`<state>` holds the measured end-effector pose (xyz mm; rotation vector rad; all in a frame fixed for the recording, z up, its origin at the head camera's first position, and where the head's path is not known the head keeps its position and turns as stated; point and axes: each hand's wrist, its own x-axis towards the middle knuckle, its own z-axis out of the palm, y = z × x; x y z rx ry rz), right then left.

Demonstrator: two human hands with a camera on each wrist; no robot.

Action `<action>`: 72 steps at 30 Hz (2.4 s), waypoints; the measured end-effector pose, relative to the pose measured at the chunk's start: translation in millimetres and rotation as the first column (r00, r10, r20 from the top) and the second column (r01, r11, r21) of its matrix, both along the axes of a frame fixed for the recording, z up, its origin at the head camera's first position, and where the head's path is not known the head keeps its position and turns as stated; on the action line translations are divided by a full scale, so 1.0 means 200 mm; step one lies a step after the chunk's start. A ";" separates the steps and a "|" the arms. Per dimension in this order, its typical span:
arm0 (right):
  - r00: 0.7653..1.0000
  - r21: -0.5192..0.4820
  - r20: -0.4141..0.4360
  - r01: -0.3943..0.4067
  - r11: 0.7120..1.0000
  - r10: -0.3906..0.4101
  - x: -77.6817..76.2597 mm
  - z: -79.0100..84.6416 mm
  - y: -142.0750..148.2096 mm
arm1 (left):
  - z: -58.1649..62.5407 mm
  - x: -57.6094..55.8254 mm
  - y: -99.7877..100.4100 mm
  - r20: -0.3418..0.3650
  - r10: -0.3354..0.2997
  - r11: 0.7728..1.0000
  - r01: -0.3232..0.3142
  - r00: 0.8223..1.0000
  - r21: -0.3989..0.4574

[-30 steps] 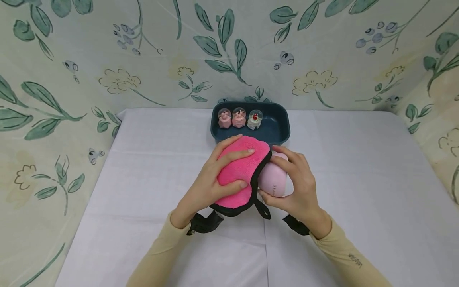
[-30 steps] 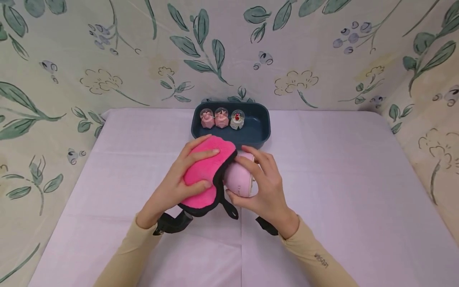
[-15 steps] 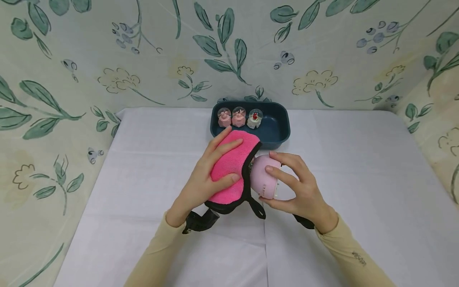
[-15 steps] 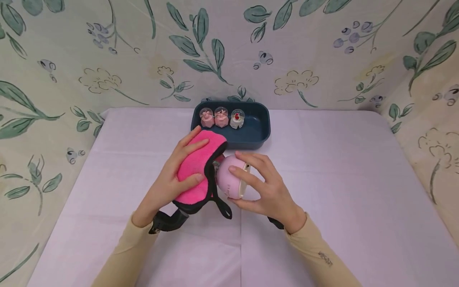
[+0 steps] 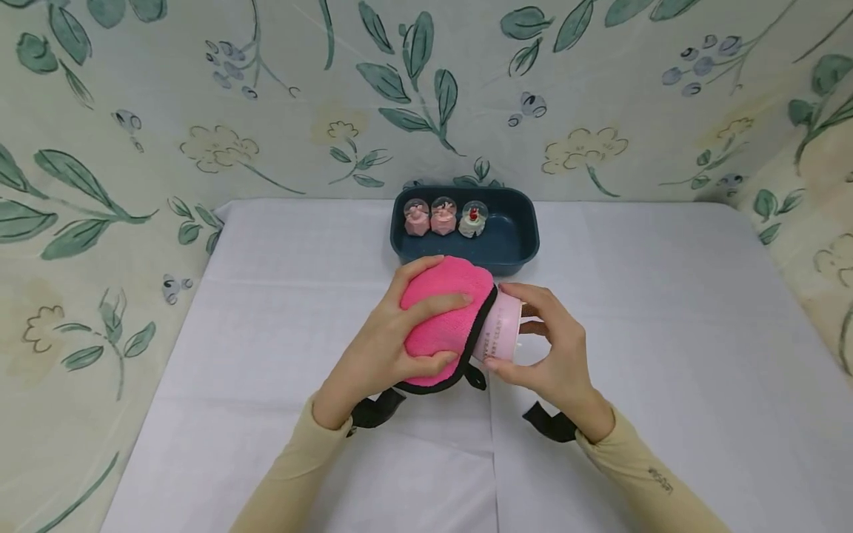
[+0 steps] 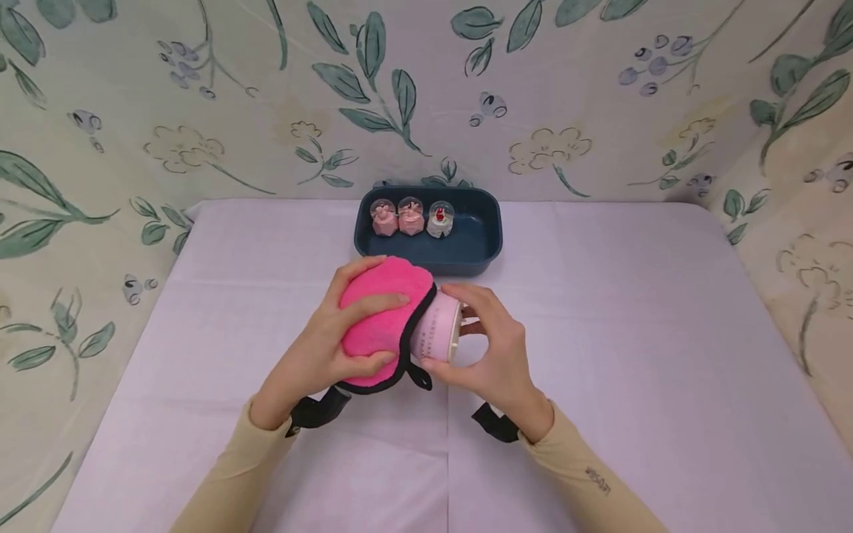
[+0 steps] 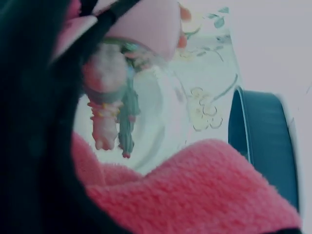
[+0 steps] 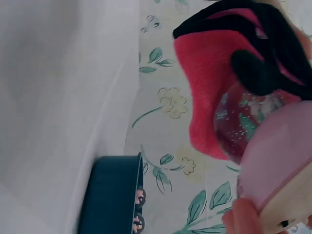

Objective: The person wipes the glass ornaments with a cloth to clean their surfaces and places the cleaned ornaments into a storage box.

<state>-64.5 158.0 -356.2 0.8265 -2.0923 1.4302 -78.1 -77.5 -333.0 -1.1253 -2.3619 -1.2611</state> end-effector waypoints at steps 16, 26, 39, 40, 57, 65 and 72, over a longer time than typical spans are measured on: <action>0.971 0.172 -0.219 -0.063 0.983 0.100 -0.03 0.03 0.04 | -0.01 -0.01 -0.03 0.018 -0.038 0.993 0.036 0.999 0.111; 0.986 -0.097 0.124 -0.099 0.990 0.111 0.01 0.02 -0.01 | -0.02 0.00 -0.03 -0.166 0.019 1.000 -0.021 0.986 -0.011; 0.948 0.126 0.273 -0.206 0.971 0.165 0.00 0.11 0.04 | -0.03 -0.01 -0.04 -0.039 -0.002 0.984 0.009 0.999 0.181; 0.967 0.181 0.199 -0.198 0.963 0.161 -0.01 0.11 0.06 | -0.02 -0.01 -0.04 -0.022 -0.015 0.981 0.019 1.000 0.192; 0.903 -0.097 0.410 -0.096 0.991 0.128 0.00 0.07 0.03 | -0.03 0.00 0.00 -0.243 0.089 0.992 -0.107 0.966 -0.066; 0.817 -0.010 0.563 -0.142 0.990 0.123 0.02 0.13 0.02 | -0.03 0.00 -0.03 -0.180 0.079 0.996 -0.071 0.980 0.051; 0.985 0.284 0.103 -0.164 0.945 0.140 0.00 0.18 0.05 | -0.01 0.00 -0.05 0.007 -0.033 0.976 0.031 0.999 0.217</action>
